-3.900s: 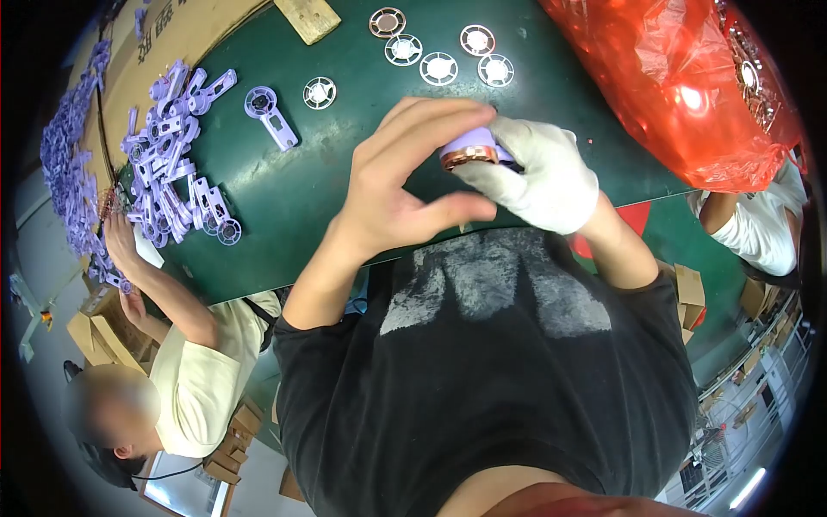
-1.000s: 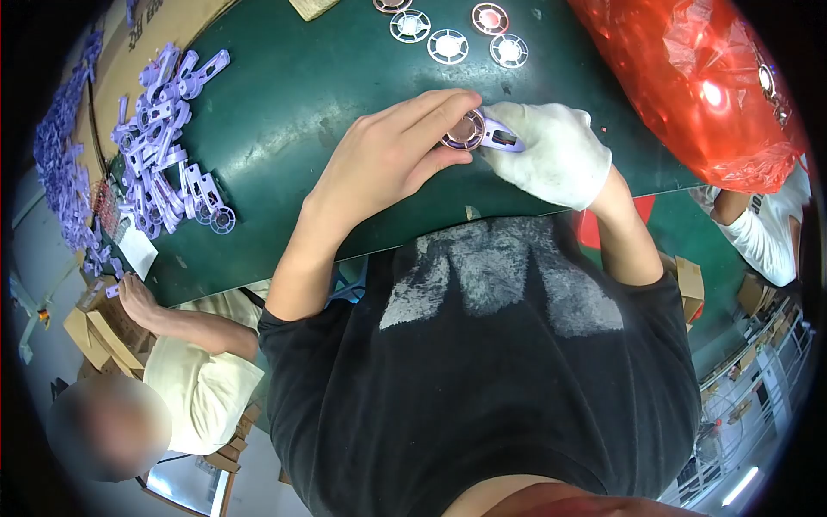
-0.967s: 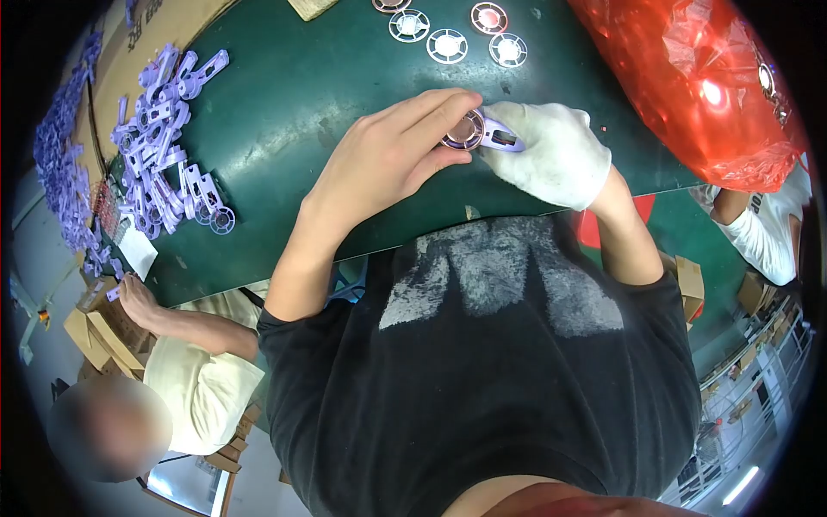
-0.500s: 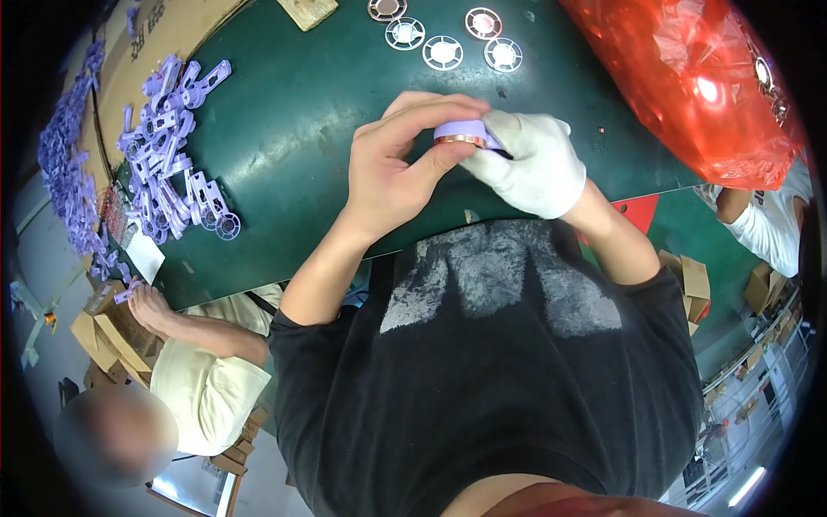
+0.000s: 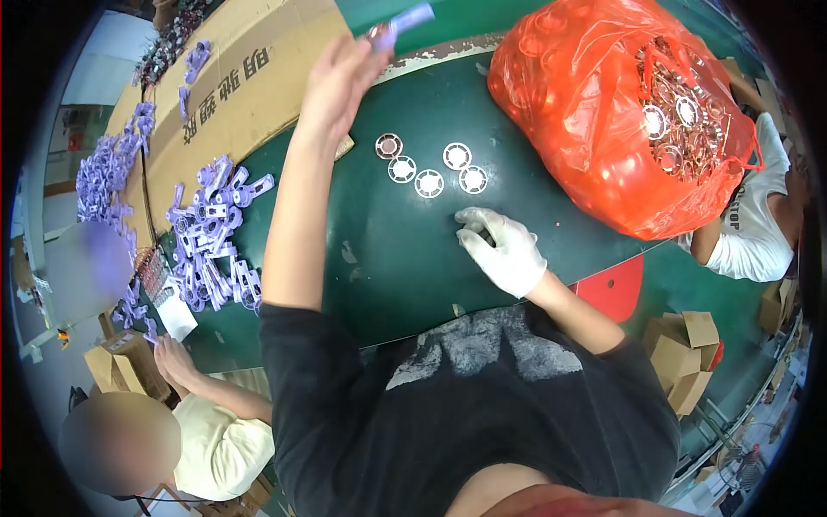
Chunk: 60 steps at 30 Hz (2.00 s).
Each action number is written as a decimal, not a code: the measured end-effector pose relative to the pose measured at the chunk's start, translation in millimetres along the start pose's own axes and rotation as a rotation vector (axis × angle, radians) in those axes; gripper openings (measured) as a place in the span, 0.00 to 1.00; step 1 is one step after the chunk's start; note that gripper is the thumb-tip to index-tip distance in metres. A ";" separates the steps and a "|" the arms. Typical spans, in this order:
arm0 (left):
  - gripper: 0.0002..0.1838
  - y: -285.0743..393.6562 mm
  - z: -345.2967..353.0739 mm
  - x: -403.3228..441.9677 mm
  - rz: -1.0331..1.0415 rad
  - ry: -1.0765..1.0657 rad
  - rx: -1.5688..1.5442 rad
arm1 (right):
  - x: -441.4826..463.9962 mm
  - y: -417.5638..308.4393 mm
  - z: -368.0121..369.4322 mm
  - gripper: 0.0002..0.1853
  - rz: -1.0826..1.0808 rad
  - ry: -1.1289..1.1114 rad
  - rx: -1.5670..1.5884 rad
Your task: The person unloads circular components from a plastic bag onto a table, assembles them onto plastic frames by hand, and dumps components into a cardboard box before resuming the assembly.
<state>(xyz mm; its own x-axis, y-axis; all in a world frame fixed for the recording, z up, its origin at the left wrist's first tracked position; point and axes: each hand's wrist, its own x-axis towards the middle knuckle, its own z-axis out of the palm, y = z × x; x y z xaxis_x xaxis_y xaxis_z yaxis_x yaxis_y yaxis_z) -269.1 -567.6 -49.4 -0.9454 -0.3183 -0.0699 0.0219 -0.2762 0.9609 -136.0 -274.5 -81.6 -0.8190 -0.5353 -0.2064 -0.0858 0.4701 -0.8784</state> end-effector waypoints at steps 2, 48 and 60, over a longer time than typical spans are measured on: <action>0.26 -0.2 8.2 27.2 0.210 0.063 -0.135 | -1.2 -7.0 0.1 0.18 0.038 -0.008 -0.049; 0.33 -42.7 18.0 -224.1 0.552 -0.442 0.939 | -3.9 -24.8 -9.1 0.14 0.141 -0.068 0.344; 0.22 -70.4 6.3 -162.5 0.622 -0.286 1.330 | -10.2 -10.4 -50.9 0.17 0.368 -0.032 -0.426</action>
<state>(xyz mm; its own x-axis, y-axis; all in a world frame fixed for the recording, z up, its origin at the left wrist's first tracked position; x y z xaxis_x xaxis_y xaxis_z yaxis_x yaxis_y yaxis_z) -119.1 -490.7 -104.0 -0.9296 0.1557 0.3341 0.2792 0.8891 0.3626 -155.6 -238.2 -48.5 -0.8211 -0.3005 -0.4853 -0.0246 0.8681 -0.4959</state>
